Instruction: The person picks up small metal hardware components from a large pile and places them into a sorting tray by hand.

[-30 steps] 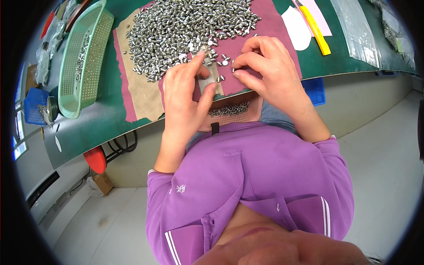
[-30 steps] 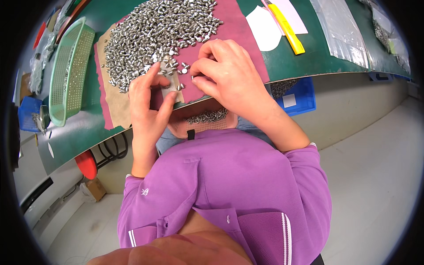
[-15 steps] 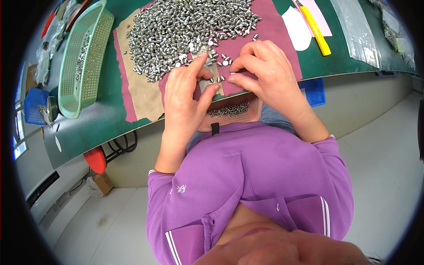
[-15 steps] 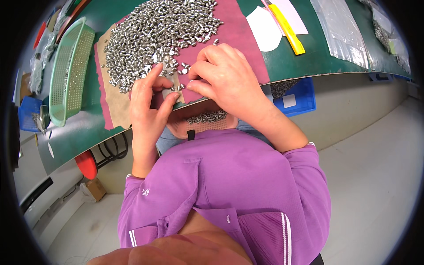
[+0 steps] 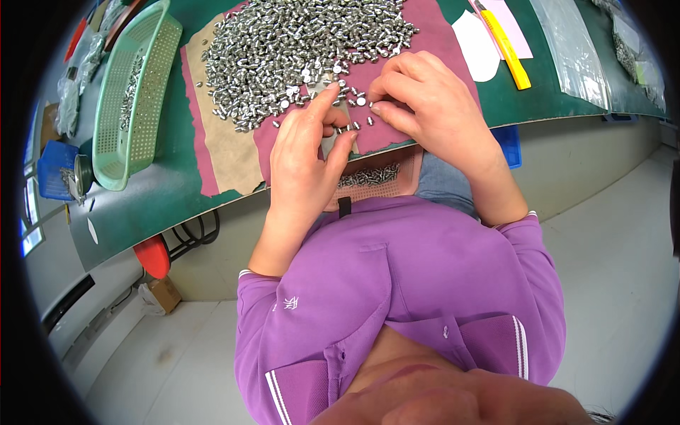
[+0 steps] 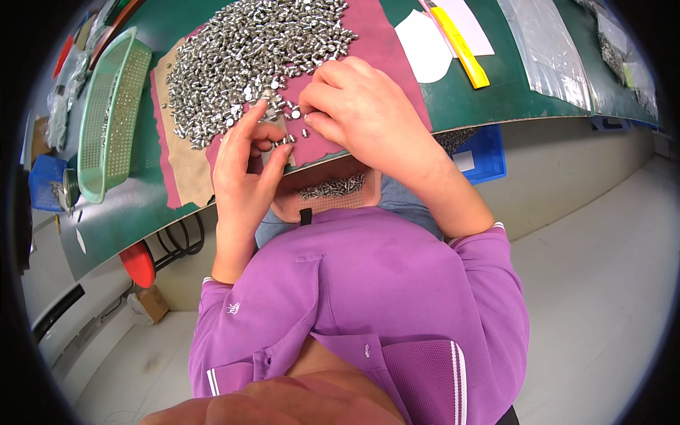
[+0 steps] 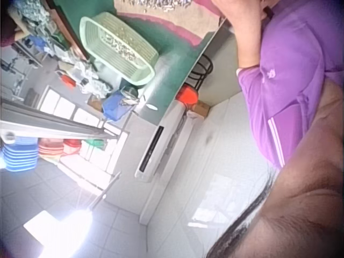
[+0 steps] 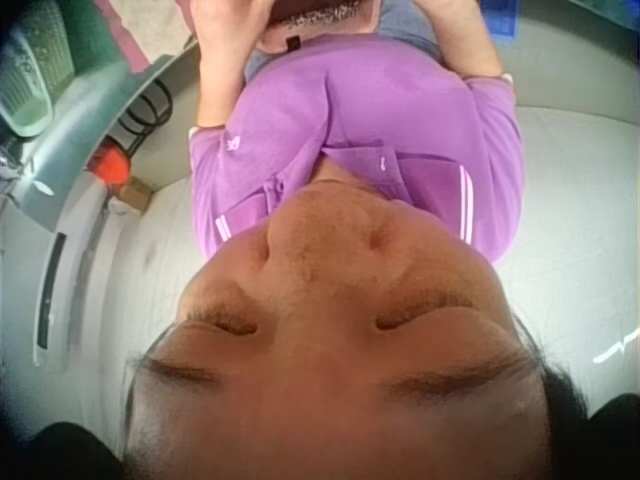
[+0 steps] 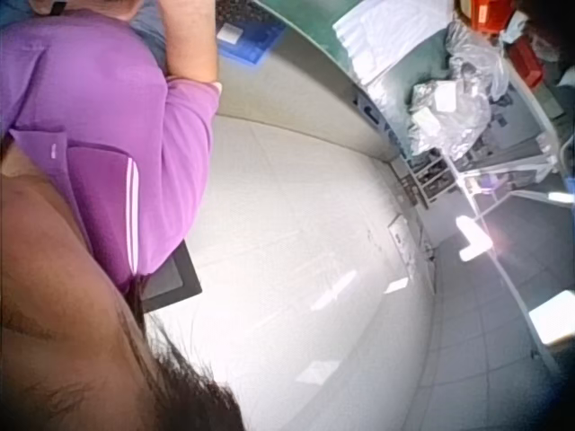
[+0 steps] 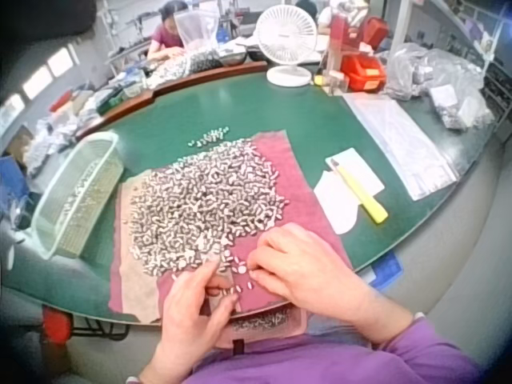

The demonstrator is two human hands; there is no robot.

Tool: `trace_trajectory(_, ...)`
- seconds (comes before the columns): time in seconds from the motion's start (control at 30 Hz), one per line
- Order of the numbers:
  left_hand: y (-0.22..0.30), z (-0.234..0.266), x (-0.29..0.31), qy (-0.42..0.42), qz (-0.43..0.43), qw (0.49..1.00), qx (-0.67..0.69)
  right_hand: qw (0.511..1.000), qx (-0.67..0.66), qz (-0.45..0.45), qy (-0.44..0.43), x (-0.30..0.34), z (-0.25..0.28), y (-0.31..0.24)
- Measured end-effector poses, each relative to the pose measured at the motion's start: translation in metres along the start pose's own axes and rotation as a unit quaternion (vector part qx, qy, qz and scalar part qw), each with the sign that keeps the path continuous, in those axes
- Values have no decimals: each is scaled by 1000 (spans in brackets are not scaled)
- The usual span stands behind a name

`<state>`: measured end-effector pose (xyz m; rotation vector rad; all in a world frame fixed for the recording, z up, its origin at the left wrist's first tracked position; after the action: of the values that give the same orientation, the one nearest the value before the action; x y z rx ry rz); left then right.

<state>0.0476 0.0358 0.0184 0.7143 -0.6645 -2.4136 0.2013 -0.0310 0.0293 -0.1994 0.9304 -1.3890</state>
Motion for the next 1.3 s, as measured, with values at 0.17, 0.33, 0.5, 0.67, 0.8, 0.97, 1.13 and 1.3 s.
trace_trajectory(0.17, 3, 1, 0, 2, 4, 1000, -10, 1000, -6, 2, -27, 0, 2, -1)
trace_trajectory(0.33, 0, 0, 2, -9, 20, 1000, 4, 999, -21, 14, -23, 3, -2, 2)
trace_trajectory(0.5, -5, 2, 5, -18, 26, 999, 17, 998, -17, -26, -50, 7, 1, 4)
trace_trajectory(0.67, -5, 1, 3, -29, 20, 999, 32, 999, -29, 3, -27, 8, -3, 0)
trace_trajectory(0.8, -5, 3, 5, -26, 28, 998, 40, 999, -36, 7, -14, 9, -2, -1)
trace_trajectory(0.97, -10, 10, 3, 2, -22, 1000, 0, 998, -51, 10, -19, 11, -5, -1)
trace_trajectory(1.13, -17, 12, 2, 35, -7, 999, -28, 998, -62, 18, -20, 11, -9, -1)
trace_trajectory(1.3, -5, 15, 7, 54, -3, 998, -13, 998, -56, 13, -16, 12, -11, -4)
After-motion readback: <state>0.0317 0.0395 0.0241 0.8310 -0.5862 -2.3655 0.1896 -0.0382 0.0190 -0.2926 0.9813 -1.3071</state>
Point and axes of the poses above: each hand's wrist, its own x-axis away from the middle knuckle, its own z-axis out of the back of the hand, y = z × x, the point moved 6 cm from there along -x, towards the middle knuckle, and after that the axes turned 8 degrees about -x, right-handed, at the moved point
